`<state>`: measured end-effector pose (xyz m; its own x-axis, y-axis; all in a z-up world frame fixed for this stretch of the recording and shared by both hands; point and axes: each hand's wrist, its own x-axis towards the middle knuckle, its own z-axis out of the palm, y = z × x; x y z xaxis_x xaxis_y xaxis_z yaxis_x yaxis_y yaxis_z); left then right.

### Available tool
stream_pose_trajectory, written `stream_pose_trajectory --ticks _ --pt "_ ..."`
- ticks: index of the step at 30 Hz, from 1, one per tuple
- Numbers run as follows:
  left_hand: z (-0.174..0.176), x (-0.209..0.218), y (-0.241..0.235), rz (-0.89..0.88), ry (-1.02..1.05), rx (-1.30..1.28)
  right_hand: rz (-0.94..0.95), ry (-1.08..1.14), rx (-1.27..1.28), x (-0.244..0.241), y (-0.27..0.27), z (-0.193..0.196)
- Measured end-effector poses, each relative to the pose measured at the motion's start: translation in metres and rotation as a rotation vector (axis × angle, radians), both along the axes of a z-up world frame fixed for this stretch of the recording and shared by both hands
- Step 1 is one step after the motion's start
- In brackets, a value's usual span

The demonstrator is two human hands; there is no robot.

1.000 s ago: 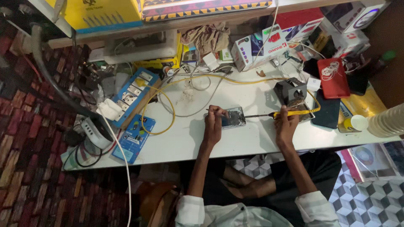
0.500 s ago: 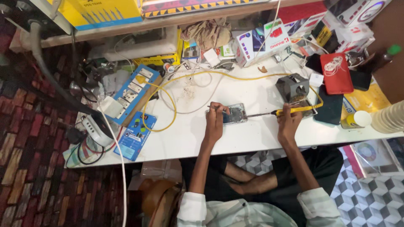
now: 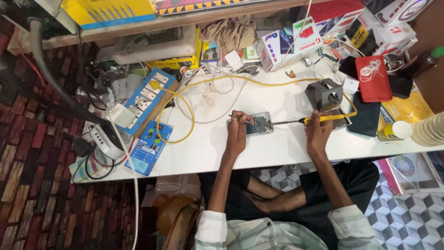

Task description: The person uses a soldering iron and a metal tool to work on a small electronic component placed on a white table. They repeatedly apply heat and manipulate the component with both hands.

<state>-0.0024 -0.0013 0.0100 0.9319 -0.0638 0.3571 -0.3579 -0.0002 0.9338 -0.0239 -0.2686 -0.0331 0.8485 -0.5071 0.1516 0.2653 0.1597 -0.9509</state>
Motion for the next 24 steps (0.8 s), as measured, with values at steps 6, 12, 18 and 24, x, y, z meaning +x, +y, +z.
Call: stream_pose_trajectory --ticks 6,12,18,24 --pt "-0.005 -0.001 0.000 -0.004 -0.103 -0.021 -0.025 -0.047 0.094 0.002 -0.003 -0.008" --pt "-0.005 0.001 0.000 -0.022 0.010 -0.036 -0.026 0.017 0.076 0.001 -0.001 -0.004" --pt "-0.009 0.002 -0.002 -0.010 0.016 -0.053 -0.075 0.066 0.041 0.003 0.001 0.003" --pt "-0.005 0.001 0.001 -0.005 -0.033 0.007 -0.031 0.007 0.038 0.003 -0.003 -0.005"
